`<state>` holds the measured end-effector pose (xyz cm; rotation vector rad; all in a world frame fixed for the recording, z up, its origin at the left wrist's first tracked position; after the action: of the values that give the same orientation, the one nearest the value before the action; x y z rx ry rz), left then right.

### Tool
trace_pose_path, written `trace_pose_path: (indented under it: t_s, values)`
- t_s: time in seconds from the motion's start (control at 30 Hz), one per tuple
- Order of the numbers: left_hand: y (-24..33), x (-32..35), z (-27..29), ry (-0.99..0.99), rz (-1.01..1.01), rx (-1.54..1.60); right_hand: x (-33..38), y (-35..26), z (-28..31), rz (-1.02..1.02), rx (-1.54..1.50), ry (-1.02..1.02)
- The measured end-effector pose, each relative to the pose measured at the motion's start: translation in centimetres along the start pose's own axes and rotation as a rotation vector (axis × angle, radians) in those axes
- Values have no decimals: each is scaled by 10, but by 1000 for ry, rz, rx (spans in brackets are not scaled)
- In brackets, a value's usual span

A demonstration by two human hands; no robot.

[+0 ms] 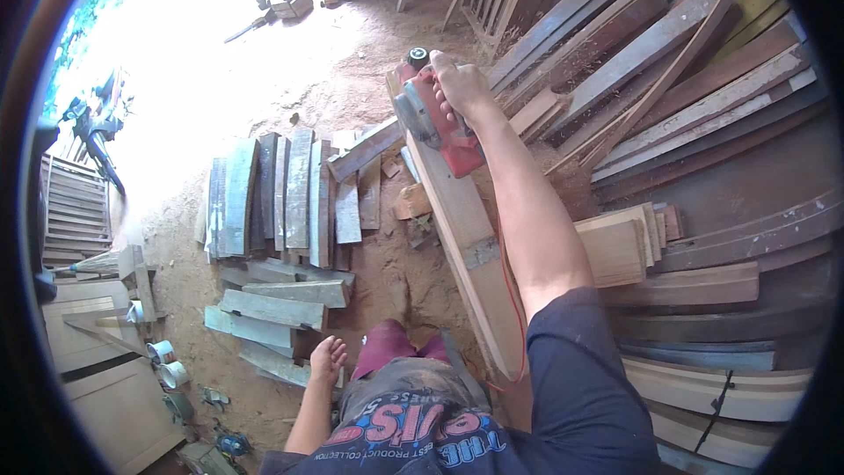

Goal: The person uses a circular saw to cut a plank of wood, then switches to an electric sander to smooth the cut edges. The person handles the wood and tools with both hands, repositioning the plank as needed.

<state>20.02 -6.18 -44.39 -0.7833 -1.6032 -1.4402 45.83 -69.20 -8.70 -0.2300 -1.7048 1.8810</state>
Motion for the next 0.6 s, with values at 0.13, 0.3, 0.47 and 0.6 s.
trace_pose_path:
  t_s: [0.13,0.3,0.47,0.6]
  values:
    - [-9,3,11,7,30,-32,39,15,13,-31,-24,-12]
    - [-5,-3,-16,-16,32,-199,201,65,59,-71,65,-6]
    - [45,31,-150,-347,-260,-439,388,125,115,-245,63,46]
    - [36,114,-293,-599,-578,-619,524,158,157,-371,-1,222]
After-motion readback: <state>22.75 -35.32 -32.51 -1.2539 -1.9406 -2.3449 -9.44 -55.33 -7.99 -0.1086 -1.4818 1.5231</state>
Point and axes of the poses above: each hand's wrist, its own x-axis away from the middle knuckle, its own z-axis out of the back of the hand, y = z × x, the point moved 7 cm from there along -x, towards the middle knuckle, and after that the axes turned 1 degree about -x, right-handed, at the moved point
